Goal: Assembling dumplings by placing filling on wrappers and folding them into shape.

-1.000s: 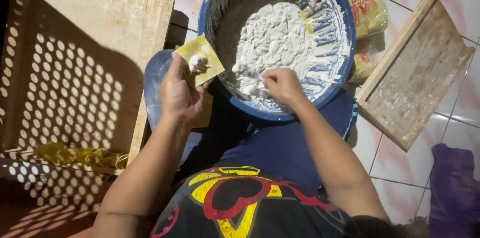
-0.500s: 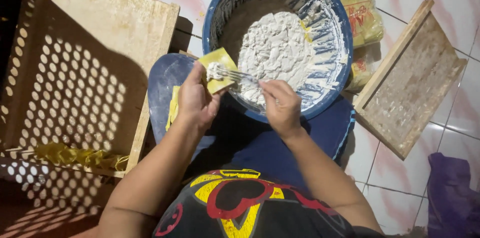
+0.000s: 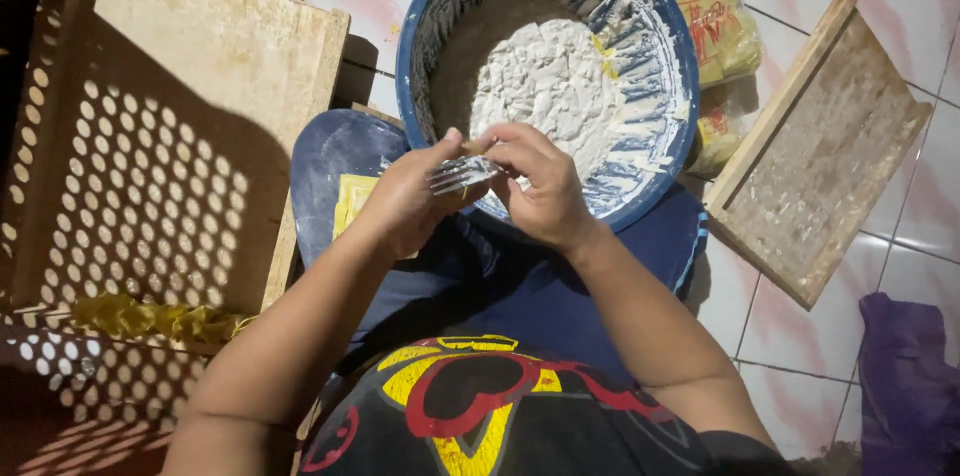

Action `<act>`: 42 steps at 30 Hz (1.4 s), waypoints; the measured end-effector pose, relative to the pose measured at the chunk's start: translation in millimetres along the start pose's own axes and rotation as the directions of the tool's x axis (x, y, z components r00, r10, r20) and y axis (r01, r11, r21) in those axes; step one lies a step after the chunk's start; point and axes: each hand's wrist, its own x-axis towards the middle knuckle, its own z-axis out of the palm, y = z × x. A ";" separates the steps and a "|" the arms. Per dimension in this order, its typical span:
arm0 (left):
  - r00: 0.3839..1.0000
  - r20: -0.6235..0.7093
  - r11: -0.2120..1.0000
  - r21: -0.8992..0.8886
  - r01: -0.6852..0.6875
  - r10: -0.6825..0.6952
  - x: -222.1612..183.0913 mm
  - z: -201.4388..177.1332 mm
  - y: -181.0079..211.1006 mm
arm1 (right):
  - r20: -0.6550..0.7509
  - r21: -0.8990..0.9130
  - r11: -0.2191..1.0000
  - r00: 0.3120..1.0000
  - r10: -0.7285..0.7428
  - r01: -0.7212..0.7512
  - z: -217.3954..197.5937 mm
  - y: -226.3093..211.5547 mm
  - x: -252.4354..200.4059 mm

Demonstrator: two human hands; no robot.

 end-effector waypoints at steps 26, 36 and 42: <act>0.935 0.213 0.924 0.199 -0.325 0.283 -14.7 -16.2 -19.9 | -0.095 0.107 0.991 0.992 0.087 -0.077 -3.4 -30.0 -1.4; 0.975 0.170 0.983 0.094 -0.158 0.141 -12.5 -21.9 -16.7 | -0.017 0.161 0.980 0.992 0.125 -0.121 -11.4 -14.0 -8.4; 0.958 0.231 0.983 0.025 -0.182 0.172 -8.9 -20.1 -18.4 | -0.007 0.360 0.842 0.901 0.433 -0.402 -3.5 13.4 -31.2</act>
